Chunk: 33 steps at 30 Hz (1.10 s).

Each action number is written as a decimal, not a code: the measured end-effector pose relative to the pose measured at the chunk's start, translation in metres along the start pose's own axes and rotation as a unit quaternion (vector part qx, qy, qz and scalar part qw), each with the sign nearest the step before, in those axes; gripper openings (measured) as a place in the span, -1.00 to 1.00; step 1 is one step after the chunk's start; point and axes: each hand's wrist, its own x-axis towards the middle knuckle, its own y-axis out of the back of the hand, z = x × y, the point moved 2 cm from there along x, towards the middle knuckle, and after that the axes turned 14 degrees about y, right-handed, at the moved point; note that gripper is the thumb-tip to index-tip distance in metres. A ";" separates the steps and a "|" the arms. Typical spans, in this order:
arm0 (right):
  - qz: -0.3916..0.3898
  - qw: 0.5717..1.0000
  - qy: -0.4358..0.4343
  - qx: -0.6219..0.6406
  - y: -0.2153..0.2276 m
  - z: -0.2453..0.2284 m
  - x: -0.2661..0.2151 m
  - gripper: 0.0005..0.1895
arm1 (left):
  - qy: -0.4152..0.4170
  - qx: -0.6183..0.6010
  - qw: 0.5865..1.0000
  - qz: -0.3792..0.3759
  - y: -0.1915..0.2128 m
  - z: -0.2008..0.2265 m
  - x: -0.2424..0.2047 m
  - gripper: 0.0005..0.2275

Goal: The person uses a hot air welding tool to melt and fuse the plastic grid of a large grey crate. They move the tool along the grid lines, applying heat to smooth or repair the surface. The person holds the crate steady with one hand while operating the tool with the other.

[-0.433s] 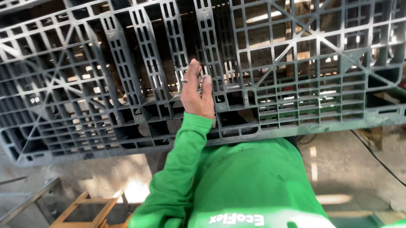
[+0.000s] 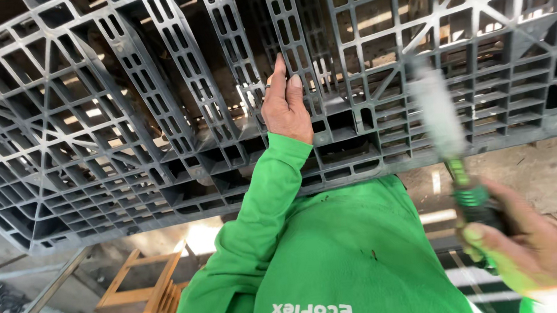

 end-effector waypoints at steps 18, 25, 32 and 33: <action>-0.139 0.957 -0.238 0.092 0.006 0.012 0.067 -0.19 | 0.198 -0.150 0.963 -0.102 0.028 0.001 -0.018 -0.65; -0.134 0.956 -0.241 0.101 0.020 0.027 0.066 -0.15 | 0.198 -0.064 0.976 -0.070 0.022 0.000 -0.012 -0.62; -0.129 0.963 -0.206 0.119 0.018 0.027 0.067 -0.16 | 0.172 0.002 0.983 -0.058 0.020 0.016 -0.010 -0.60; -0.131 0.965 -0.193 0.121 0.017 0.028 0.069 -0.17 | 0.176 0.000 0.982 -0.068 0.018 0.021 -0.010 -0.57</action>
